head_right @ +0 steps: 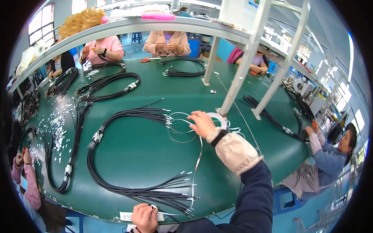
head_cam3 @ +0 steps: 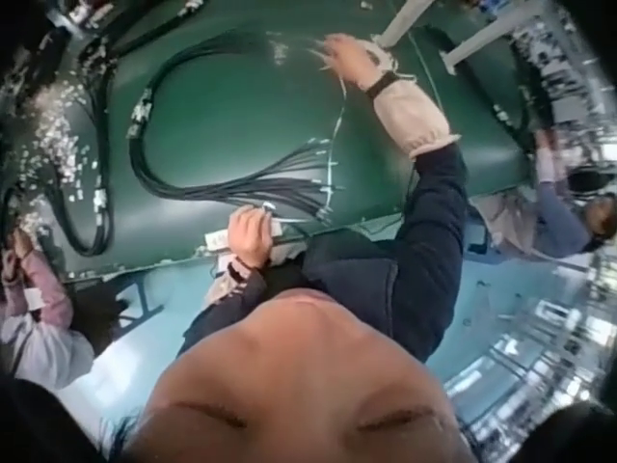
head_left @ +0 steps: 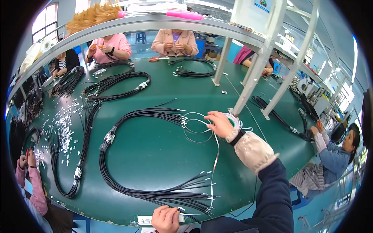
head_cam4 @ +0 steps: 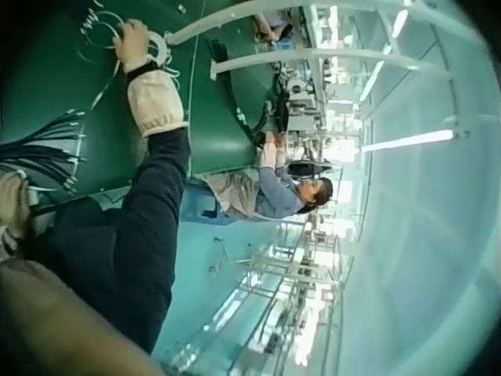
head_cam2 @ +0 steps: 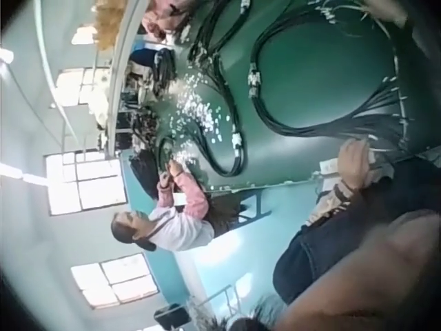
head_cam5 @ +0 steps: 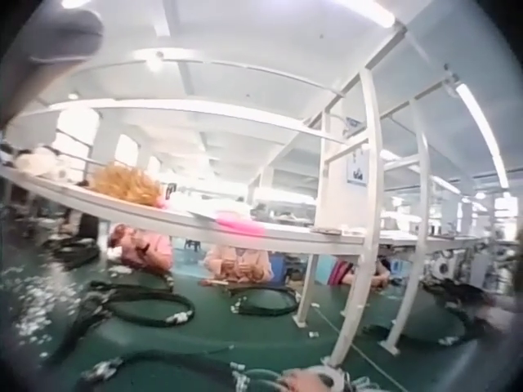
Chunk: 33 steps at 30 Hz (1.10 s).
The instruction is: The person wraps tape around the ends of several wires by hand, then gathers them into a bundle and trims the excess tape with shears.
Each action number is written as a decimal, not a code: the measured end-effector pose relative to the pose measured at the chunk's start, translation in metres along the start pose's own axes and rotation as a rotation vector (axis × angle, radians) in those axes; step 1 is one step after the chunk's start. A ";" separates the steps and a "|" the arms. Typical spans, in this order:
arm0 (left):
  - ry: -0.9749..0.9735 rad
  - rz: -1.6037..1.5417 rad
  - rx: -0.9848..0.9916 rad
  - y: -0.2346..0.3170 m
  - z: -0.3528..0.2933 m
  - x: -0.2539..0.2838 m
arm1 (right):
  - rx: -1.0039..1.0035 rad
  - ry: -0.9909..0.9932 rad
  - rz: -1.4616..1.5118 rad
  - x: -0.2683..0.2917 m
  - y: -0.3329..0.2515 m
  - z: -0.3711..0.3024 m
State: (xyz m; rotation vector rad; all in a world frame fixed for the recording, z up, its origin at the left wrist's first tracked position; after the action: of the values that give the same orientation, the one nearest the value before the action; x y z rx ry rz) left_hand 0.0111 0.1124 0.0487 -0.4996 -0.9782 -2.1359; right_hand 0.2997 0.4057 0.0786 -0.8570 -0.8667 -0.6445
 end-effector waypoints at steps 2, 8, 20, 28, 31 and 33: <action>-0.011 0.000 -0.005 0.005 -0.008 0.000 | 0.071 0.000 0.103 0.027 -0.034 -0.035; -0.021 -0.060 -0.007 0.033 -0.031 0.005 | 0.038 -0.199 0.626 0.074 -0.145 -0.176; -0.272 -0.410 0.026 0.098 -0.069 0.031 | -0.264 0.179 1.040 0.041 -0.289 -0.312; -0.284 -0.528 -0.007 0.074 -0.114 0.048 | -0.261 0.167 0.943 0.006 -0.330 -0.329; -0.342 -0.526 0.048 0.060 -0.135 0.051 | -0.397 0.171 1.079 -0.025 -0.331 -0.344; -0.387 -0.512 0.112 0.042 -0.139 0.047 | -0.407 0.208 1.102 -0.047 -0.324 -0.344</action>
State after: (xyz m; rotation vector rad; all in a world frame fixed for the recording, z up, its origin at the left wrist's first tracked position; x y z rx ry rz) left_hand 0.0050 -0.0343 0.0088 -0.6779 -1.5714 -2.4599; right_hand 0.1566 -0.0450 0.0323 -1.4250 0.0152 0.0856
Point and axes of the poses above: each hand's wrist, its own z-axis towards the middle knuckle, its own x-axis out of the back of the hand, y = z × x, the point moved 1 cm from there along z, towards the middle knuckle, and after that the axes turned 7 degrees about z, right-handed, at the moved point
